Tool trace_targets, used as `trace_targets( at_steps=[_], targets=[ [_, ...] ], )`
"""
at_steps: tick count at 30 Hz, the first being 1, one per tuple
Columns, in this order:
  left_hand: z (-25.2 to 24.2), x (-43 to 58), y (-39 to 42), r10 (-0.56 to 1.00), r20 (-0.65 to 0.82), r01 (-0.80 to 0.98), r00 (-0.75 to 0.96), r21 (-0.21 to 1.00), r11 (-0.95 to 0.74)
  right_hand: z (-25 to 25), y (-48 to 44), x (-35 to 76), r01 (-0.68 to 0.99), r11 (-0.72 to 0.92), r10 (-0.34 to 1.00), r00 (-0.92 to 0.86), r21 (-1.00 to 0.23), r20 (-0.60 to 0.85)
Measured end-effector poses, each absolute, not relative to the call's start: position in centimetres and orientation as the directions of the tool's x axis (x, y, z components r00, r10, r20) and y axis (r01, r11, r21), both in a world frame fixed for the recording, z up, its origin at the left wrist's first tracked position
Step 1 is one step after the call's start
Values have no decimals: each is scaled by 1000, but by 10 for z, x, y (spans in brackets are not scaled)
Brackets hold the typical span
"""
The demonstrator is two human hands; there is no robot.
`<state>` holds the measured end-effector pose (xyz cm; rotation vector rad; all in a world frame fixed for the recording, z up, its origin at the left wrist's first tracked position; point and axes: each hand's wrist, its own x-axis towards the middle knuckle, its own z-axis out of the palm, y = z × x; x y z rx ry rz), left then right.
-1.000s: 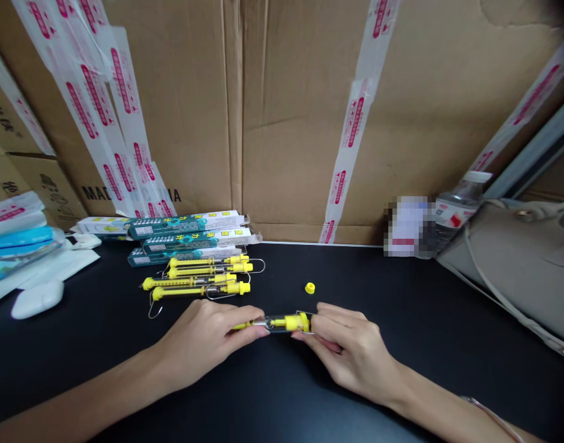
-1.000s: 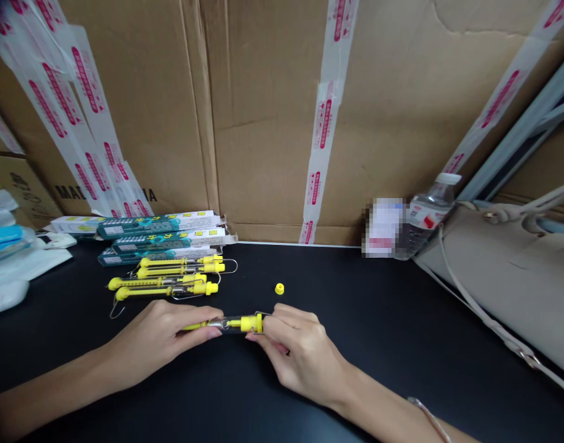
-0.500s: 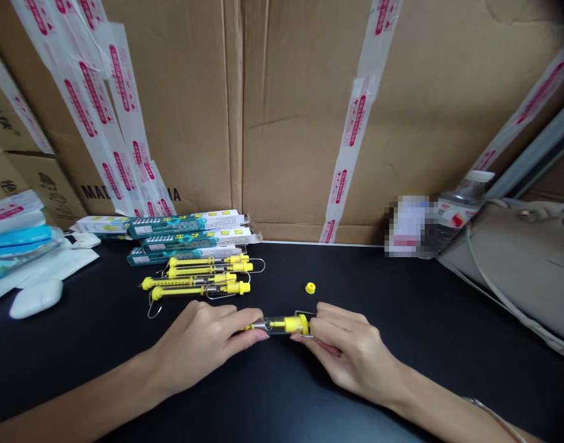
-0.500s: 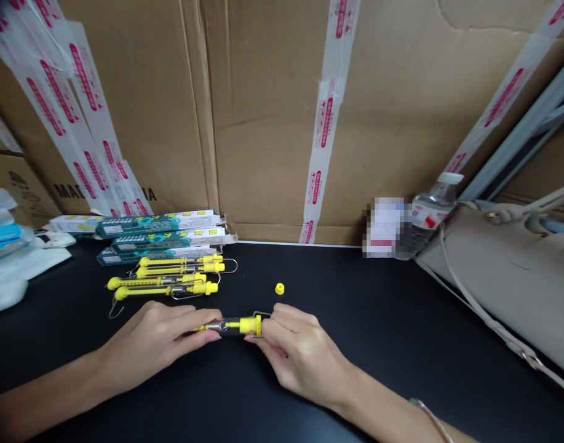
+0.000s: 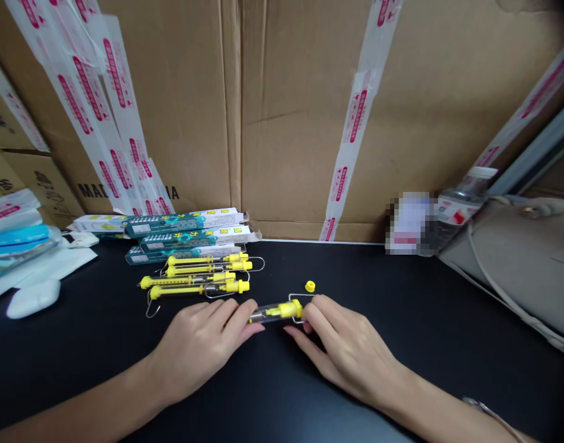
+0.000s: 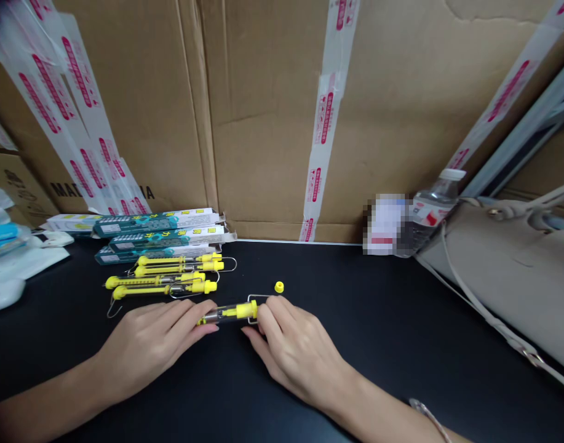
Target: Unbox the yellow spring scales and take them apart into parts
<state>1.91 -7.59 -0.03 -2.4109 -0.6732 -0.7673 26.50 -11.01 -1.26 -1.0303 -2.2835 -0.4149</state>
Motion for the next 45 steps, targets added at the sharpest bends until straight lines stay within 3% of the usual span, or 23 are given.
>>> trace_targets(
  at_steps=[7,20,29,36,41,45],
  targets=[
    [2,20,-76,275,618,526,737,-268,-807,-11,-109,273,671,731,400,-569,124,719],
    [4,17,-76,218,613,493,760,-324,-808,-15,-110,273,663,741,403,-562,103,722],
    [3,18,-75,241,642,513,728,-276,-813,-17,-108,277,645,758,508,-494,-94,705],
    [4,17,-75,271,642,530,717,-251,-810,-16,-107,278,606,700,675,-390,-377,627],
    [1,16,-72,363,648,577,670,-147,-803,-6,-106,281,545,642,747,-285,-540,601],
    [1,16,-71,375,647,574,663,-119,-810,-2,-92,298,645,564,771,-188,-515,609]
  ],
)
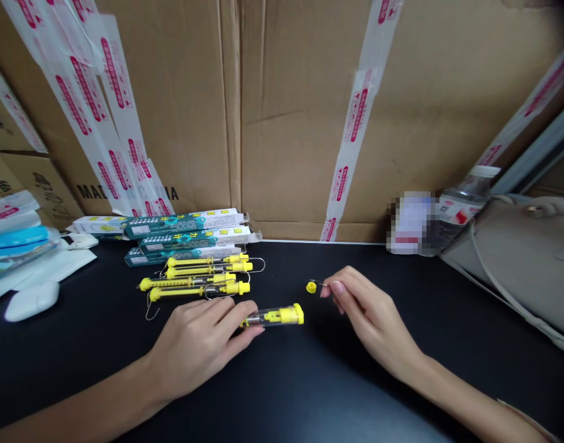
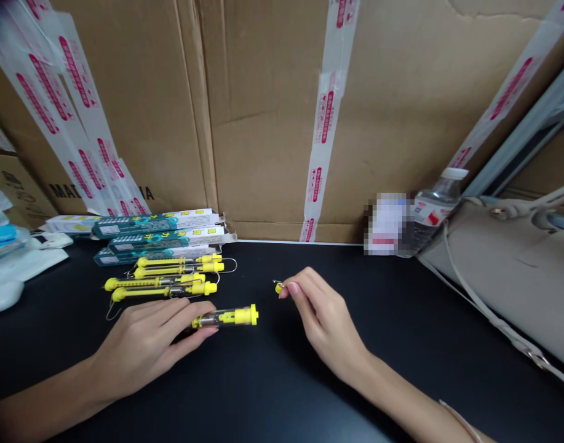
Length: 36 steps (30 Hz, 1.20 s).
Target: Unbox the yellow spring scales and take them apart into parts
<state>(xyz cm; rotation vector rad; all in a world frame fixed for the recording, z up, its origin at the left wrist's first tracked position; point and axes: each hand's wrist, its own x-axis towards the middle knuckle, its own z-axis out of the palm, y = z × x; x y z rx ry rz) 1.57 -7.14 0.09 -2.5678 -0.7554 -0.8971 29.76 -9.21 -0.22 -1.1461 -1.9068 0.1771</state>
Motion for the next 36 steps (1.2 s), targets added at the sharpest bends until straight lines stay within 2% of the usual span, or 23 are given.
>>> trace_targets(
  at_steps=[4,7,18,23,28,36],
  targets=[
    [2,15,-71,387,649,578,655,-100,-810,-10,-72,320,798,506,735,-200,-328,648],
    [1,15,-71,392,647,580,653,-94,-809,-17,-62,332,832,461,771,-204,-308,603],
    [-1,14,-72,419,627,577,657,-60,-815,1,-54,357,765,531,833,-393,-365,389],
    [-2,14,-73,433,632,592,643,-52,-804,3,-54,360,744,513,855,-399,-427,331],
    [-2,15,-71,462,630,614,624,-29,-789,-5,-59,345,728,424,904,-301,-539,303],
    [0,15,-72,466,639,625,612,-29,-780,4,-62,347,642,441,883,-436,-627,174]
  ],
)
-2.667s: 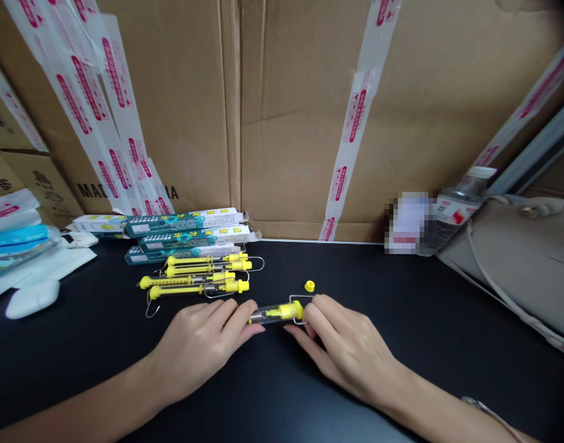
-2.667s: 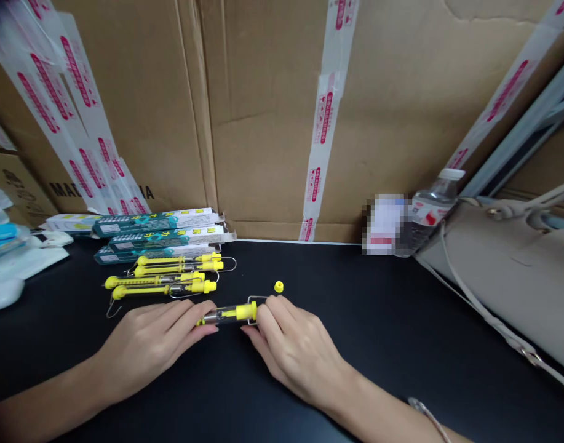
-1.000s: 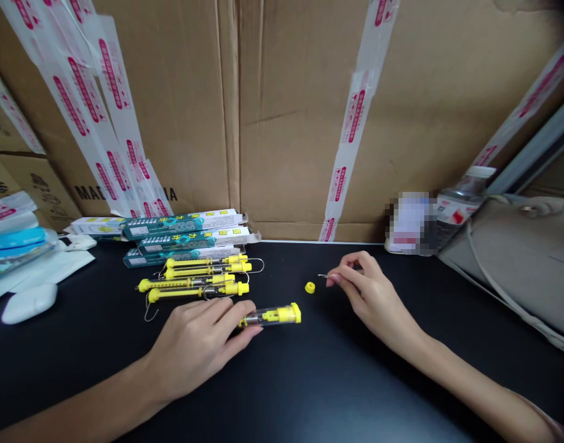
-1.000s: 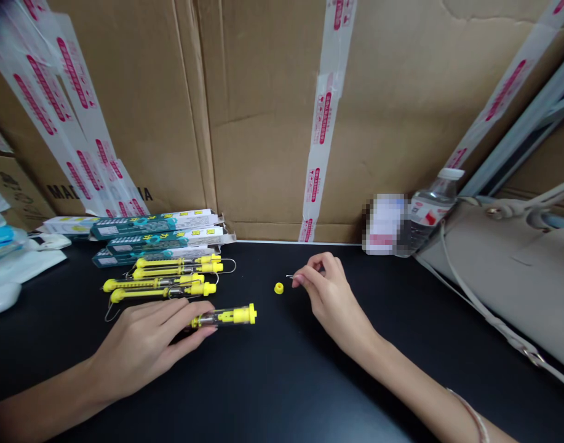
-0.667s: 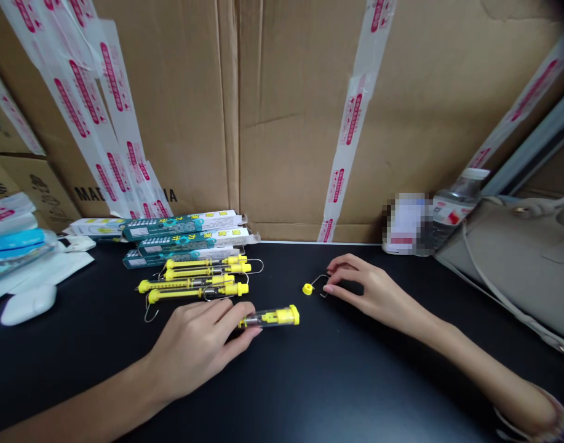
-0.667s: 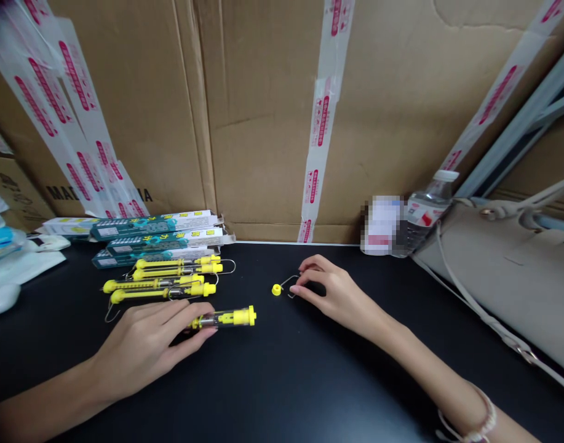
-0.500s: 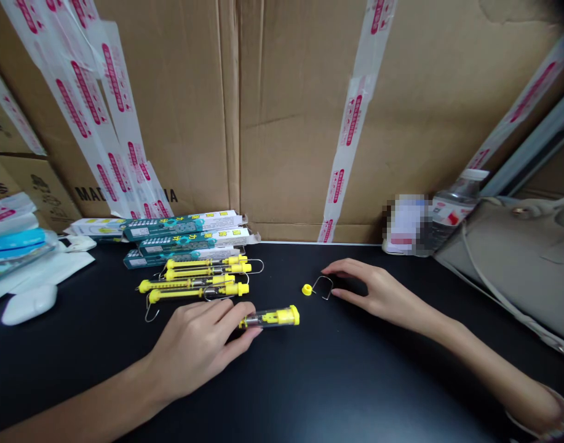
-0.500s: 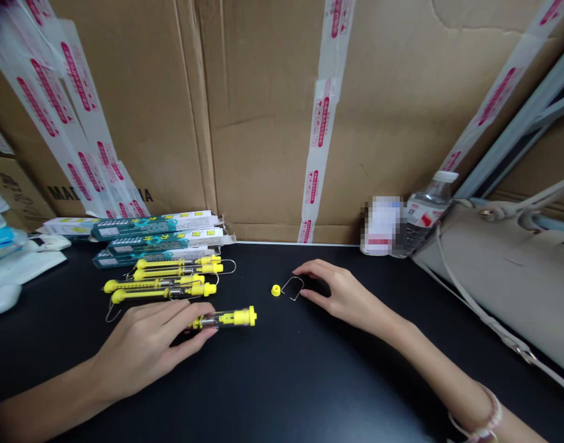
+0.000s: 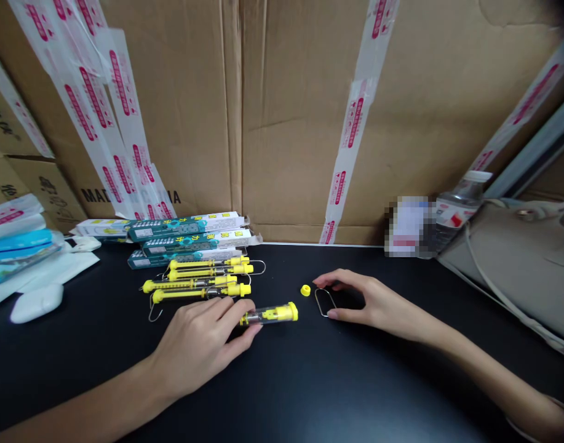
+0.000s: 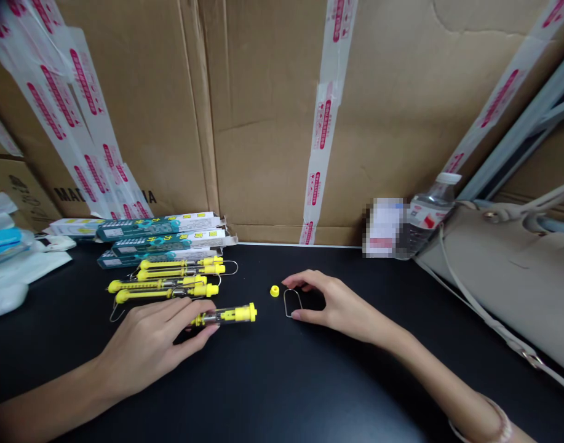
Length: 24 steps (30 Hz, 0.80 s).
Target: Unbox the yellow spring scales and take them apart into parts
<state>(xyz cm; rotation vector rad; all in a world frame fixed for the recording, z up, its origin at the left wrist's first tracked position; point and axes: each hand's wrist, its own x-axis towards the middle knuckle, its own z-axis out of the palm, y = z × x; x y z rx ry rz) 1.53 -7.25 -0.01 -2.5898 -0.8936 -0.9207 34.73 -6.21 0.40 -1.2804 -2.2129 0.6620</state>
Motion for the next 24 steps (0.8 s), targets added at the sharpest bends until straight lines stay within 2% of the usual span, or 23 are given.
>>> trace_targets(
  at_steps=[4,7,9,10,12,17,24],
  targets=[
    [-1,15,-72,457,642,631,616,-55,-773,9,-60,359,652,402,896,-423,-643,131],
    [-2,14,-72,442,648,630,620,-76,-773,10,-66,349,600,401,914,-312,-692,259],
    [-1,14,-73,428,651,627,627,-96,-773,8,-74,329,494,393,919,-176,-776,353],
    [-1,14,-73,417,652,623,633,-108,-775,7,-79,317,432,382,924,-149,-817,352],
    [0,14,-74,396,655,613,644,-132,-779,4,-89,293,348,360,931,-193,-866,310],
    [-1,14,-76,367,645,592,670,-166,-789,-5,-102,261,217,153,963,-254,-964,95],
    [-3,12,-73,482,582,615,655,-40,-787,-10,-98,269,45,95,974,-211,-994,84]
  ],
)
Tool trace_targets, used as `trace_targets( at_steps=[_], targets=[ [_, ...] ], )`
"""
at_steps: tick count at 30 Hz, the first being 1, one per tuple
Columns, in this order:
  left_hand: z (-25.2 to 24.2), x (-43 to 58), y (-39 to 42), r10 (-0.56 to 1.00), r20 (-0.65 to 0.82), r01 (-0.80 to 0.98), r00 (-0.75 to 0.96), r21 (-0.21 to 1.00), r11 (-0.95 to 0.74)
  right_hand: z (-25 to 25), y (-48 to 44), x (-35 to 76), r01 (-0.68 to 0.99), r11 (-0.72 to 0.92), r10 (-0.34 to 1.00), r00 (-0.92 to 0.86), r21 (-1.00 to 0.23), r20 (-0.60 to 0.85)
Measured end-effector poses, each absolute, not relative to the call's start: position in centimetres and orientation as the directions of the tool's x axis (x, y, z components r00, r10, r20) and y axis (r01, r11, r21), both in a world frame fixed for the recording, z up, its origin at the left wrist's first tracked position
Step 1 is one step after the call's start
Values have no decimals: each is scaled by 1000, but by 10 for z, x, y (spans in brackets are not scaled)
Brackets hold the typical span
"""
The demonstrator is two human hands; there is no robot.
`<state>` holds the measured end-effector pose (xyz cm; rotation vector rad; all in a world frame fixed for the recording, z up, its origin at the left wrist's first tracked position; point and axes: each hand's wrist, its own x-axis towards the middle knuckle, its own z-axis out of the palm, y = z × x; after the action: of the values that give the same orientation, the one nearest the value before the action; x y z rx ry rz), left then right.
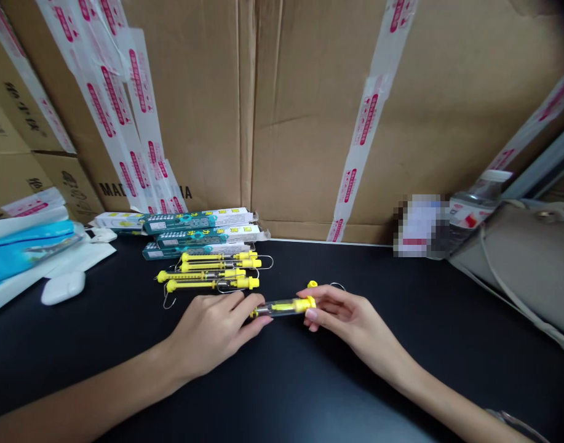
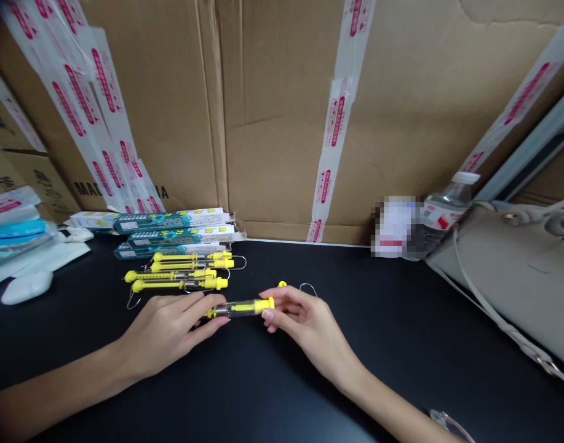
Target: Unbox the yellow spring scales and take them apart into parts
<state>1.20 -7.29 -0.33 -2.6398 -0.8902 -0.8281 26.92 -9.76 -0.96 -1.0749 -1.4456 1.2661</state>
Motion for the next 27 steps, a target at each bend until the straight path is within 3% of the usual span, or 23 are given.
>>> trace_targets(
  at_steps=[12,27],
  targets=[
    [1,15,-73,666,501,642,553,254,-724,-10,-101,274,-120,55,992,-103,-991,68],
    [-1,13,-71,690,459,673,559,235,-701,-10,-99,275,-336,17,993,-106,-942,56]
  ],
)
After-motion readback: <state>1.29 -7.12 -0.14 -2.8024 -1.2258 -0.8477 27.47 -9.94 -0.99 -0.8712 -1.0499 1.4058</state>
